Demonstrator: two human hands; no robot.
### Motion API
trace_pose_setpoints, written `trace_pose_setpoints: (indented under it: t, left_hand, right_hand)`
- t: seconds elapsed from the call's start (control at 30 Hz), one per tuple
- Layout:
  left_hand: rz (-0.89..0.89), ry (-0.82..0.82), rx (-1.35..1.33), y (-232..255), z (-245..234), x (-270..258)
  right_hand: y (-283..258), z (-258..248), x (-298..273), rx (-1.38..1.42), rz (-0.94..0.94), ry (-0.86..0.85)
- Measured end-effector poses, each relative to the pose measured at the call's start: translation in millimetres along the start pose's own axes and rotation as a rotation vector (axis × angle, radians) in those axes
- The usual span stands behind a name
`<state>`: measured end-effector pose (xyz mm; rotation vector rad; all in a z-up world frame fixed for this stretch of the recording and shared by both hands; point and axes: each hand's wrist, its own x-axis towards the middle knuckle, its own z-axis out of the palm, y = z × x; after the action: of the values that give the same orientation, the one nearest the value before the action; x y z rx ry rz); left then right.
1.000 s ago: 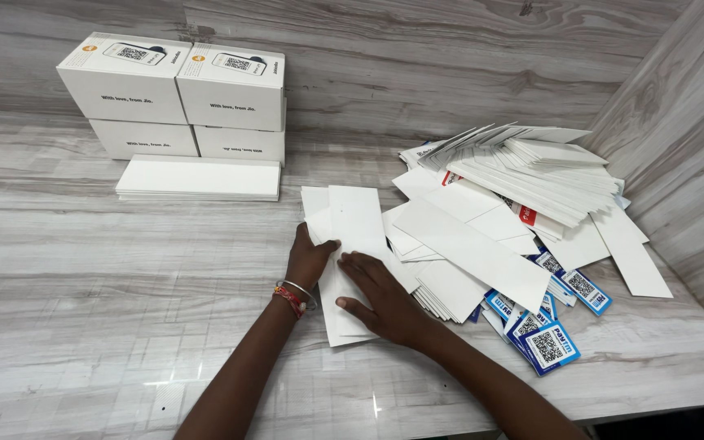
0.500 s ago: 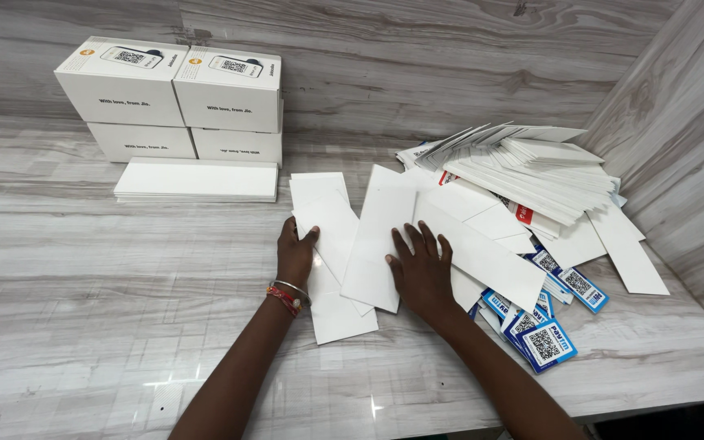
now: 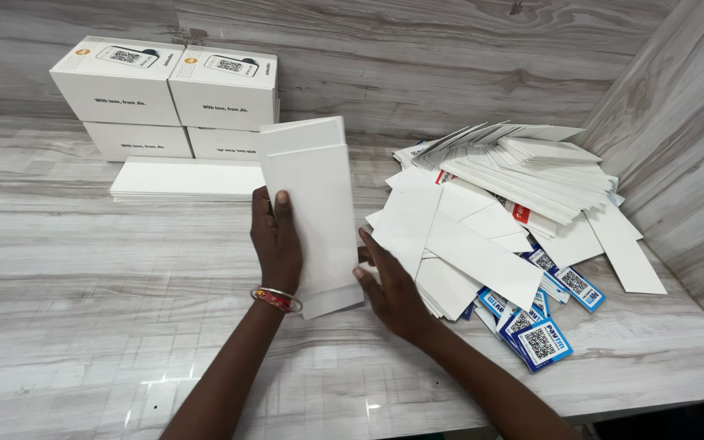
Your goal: The person stacks white boxes and then repeatedly picks up sheets of white paper from a pile, aligns them, and places them into a neat stack on the floor. The person handles the paper one at a time or in small groups throughout the clip.
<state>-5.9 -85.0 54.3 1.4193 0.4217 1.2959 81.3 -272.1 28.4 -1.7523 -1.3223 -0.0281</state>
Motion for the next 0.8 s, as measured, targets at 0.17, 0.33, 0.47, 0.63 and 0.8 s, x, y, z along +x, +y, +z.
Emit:
trace_pose_setpoints:
  t: [0.17,0.33,0.47,0.63,0.8]
  left_hand:
    - [0.128,-0.221,0.165,15,7,-28]
    - [0.233,-0.342,0.159,4,10,-32]
    - [0.21,-0.374,0.179,-13,10,-28]
    - [0.09,-0.412,0.174,-20,11,-28]
    - [-0.066,-0.396,0.138,-9,10,-18]
  right_hand:
    - [1,14,-4,-0.008,0.078,0.04]
    - [28,22,-6,-0.118,0.027,0.066]
    - [34,20,-4,-0.17,0.101,0.029]
    - [28,14,-2,-0.137,0.103,0.041]
    - [10,4,6,0.032,0.151,0.033]
